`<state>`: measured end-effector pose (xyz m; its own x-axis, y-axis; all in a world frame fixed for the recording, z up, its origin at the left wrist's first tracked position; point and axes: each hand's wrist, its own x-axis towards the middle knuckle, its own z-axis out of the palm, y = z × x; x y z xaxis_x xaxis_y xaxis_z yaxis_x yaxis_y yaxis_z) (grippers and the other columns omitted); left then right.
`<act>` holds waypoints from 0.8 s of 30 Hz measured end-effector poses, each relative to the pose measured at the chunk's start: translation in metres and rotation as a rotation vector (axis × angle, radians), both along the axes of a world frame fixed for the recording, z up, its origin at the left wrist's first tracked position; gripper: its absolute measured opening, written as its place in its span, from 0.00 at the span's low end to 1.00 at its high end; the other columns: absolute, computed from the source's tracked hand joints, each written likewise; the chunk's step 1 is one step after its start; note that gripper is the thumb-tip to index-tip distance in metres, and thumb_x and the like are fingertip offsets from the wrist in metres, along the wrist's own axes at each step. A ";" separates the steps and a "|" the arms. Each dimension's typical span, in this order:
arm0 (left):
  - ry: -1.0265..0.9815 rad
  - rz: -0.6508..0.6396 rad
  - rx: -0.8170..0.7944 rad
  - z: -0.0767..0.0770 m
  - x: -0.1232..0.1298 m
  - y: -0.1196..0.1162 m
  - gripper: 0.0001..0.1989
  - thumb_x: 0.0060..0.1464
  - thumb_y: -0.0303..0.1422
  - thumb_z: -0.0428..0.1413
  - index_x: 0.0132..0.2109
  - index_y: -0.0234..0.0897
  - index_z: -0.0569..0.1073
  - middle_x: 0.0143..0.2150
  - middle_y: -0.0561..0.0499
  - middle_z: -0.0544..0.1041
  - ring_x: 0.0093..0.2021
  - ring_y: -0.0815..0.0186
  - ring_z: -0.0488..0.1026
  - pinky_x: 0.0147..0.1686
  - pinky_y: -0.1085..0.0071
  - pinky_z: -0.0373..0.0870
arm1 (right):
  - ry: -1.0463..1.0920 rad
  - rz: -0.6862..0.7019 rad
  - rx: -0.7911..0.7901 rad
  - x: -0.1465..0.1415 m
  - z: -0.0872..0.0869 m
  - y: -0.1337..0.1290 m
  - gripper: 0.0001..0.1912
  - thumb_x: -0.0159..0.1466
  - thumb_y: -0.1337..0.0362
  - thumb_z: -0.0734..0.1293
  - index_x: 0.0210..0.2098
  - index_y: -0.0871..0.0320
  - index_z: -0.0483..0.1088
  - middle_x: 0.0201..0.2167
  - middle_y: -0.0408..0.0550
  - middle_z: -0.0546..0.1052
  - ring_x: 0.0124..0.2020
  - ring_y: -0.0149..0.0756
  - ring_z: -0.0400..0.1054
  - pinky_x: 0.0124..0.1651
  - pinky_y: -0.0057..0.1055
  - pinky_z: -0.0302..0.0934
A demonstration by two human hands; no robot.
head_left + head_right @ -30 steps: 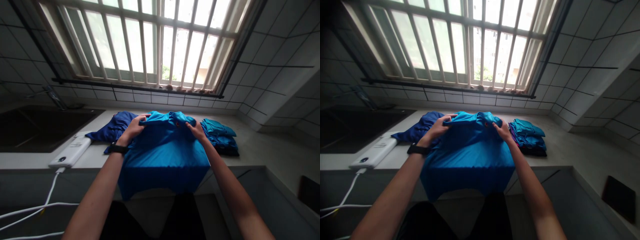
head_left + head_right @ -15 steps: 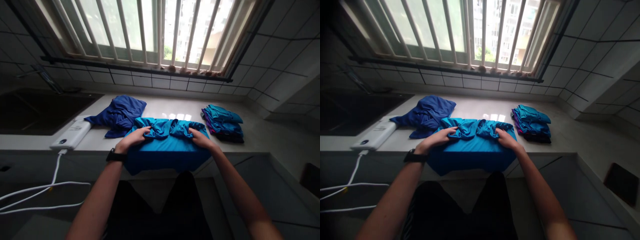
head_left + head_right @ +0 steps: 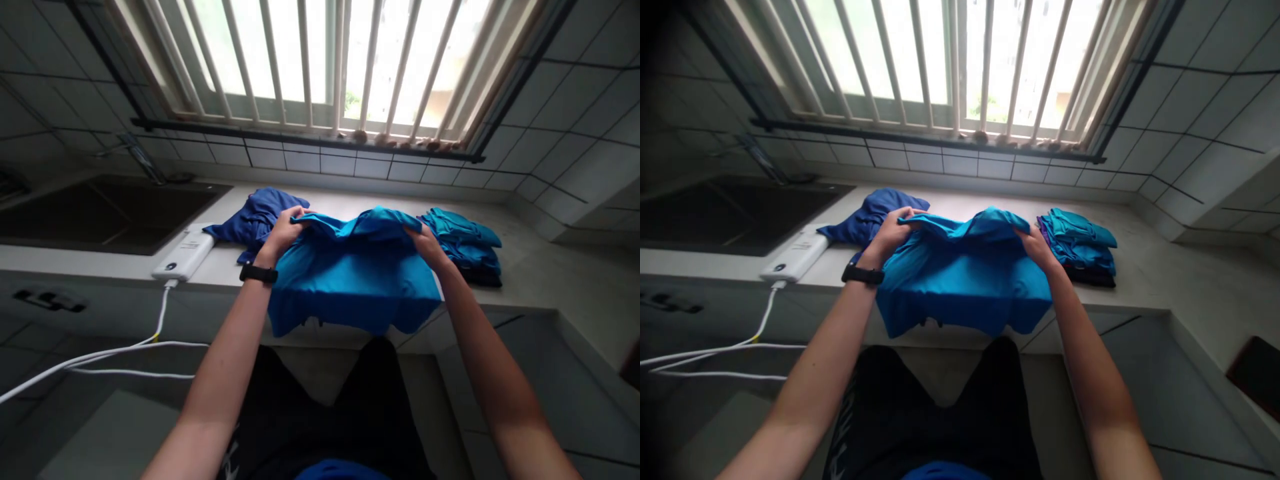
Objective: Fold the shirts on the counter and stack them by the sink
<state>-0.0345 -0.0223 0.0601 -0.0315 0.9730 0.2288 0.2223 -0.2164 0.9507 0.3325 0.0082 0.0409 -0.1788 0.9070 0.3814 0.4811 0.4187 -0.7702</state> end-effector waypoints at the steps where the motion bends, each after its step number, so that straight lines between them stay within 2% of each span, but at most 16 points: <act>1: -0.021 -0.003 -0.024 -0.008 -0.001 -0.014 0.10 0.50 0.38 0.63 0.31 0.40 0.70 0.46 0.48 0.83 0.53 0.56 0.75 0.61 0.62 0.67 | -0.026 0.042 -0.049 0.003 -0.007 -0.015 0.18 0.66 0.48 0.63 0.40 0.53 0.76 0.37 0.48 0.81 0.49 0.53 0.72 0.58 0.49 0.68; 3: 0.004 -0.039 -0.105 -0.027 0.000 -0.035 0.11 0.48 0.40 0.64 0.31 0.39 0.72 0.39 0.50 0.82 0.48 0.57 0.76 0.57 0.62 0.70 | -0.114 0.102 -0.140 0.010 -0.022 -0.041 0.17 0.64 0.47 0.65 0.36 0.53 0.77 0.38 0.48 0.82 0.47 0.53 0.73 0.58 0.49 0.68; 6: -0.190 0.026 -0.179 -0.047 0.005 -0.047 0.08 0.52 0.39 0.59 0.34 0.39 0.73 0.38 0.50 0.82 0.45 0.60 0.77 0.54 0.64 0.72 | -0.140 0.104 -0.184 0.016 -0.036 -0.056 0.16 0.64 0.48 0.65 0.36 0.52 0.77 0.42 0.49 0.83 0.48 0.51 0.74 0.57 0.48 0.68; 8: -0.344 0.102 -0.208 -0.051 0.006 -0.046 0.07 0.54 0.38 0.55 0.35 0.39 0.72 0.38 0.50 0.81 0.43 0.62 0.77 0.51 0.66 0.74 | -0.118 0.069 -0.179 0.016 -0.038 -0.056 0.17 0.65 0.48 0.63 0.35 0.53 0.76 0.39 0.49 0.82 0.46 0.50 0.74 0.54 0.47 0.69; 10: -0.370 0.145 -0.214 -0.047 0.005 -0.046 0.06 0.53 0.36 0.55 0.34 0.40 0.71 0.36 0.51 0.80 0.40 0.63 0.76 0.48 0.67 0.75 | -0.085 0.041 -0.154 0.016 -0.034 -0.054 0.17 0.64 0.47 0.64 0.31 0.53 0.73 0.35 0.48 0.80 0.42 0.49 0.73 0.51 0.47 0.70; 13: -0.211 0.171 -0.077 -0.035 -0.004 -0.060 0.06 0.51 0.37 0.56 0.34 0.39 0.72 0.38 0.51 0.79 0.44 0.62 0.76 0.51 0.67 0.74 | 0.062 -0.016 -0.076 0.018 -0.027 -0.059 0.17 0.63 0.46 0.65 0.27 0.51 0.68 0.30 0.47 0.76 0.38 0.47 0.72 0.48 0.45 0.71; 15: -0.051 0.136 0.022 -0.027 -0.013 -0.075 0.08 0.51 0.38 0.55 0.33 0.39 0.73 0.43 0.49 0.81 0.50 0.58 0.75 0.56 0.64 0.71 | 0.153 -0.047 -0.048 0.025 -0.023 -0.070 0.16 0.61 0.45 0.65 0.28 0.50 0.68 0.31 0.47 0.77 0.39 0.48 0.73 0.48 0.46 0.71; 18: 0.183 -0.039 0.003 -0.021 -0.027 -0.098 0.09 0.51 0.39 0.54 0.31 0.39 0.73 0.48 0.48 0.82 0.54 0.53 0.75 0.61 0.59 0.69 | 0.000 0.033 -0.147 0.040 -0.018 -0.088 0.16 0.59 0.45 0.69 0.29 0.51 0.70 0.39 0.52 0.81 0.44 0.53 0.76 0.49 0.48 0.71; 20: 0.315 -0.189 -0.031 -0.023 -0.033 -0.107 0.10 0.51 0.38 0.55 0.37 0.39 0.77 0.52 0.47 0.82 0.56 0.51 0.75 0.63 0.56 0.68 | -0.187 0.137 -0.215 0.048 -0.019 -0.097 0.17 0.56 0.48 0.72 0.24 0.52 0.67 0.47 0.56 0.82 0.50 0.59 0.76 0.51 0.50 0.71; 21: 0.386 -0.263 -0.028 -0.026 -0.035 -0.109 0.13 0.50 0.36 0.56 0.43 0.39 0.79 0.56 0.46 0.81 0.59 0.51 0.74 0.65 0.56 0.67 | -0.253 0.183 -0.225 0.050 -0.020 -0.100 0.17 0.55 0.49 0.72 0.22 0.52 0.66 0.50 0.57 0.82 0.53 0.61 0.75 0.54 0.51 0.70; 24: 0.642 -0.400 0.006 -0.040 -0.034 -0.107 0.31 0.49 0.28 0.56 0.62 0.44 0.76 0.72 0.48 0.69 0.71 0.53 0.65 0.73 0.54 0.55 | -0.331 0.263 -0.206 0.049 -0.031 -0.100 0.09 0.53 0.54 0.71 0.26 0.52 0.72 0.54 0.56 0.81 0.60 0.63 0.71 0.61 0.54 0.66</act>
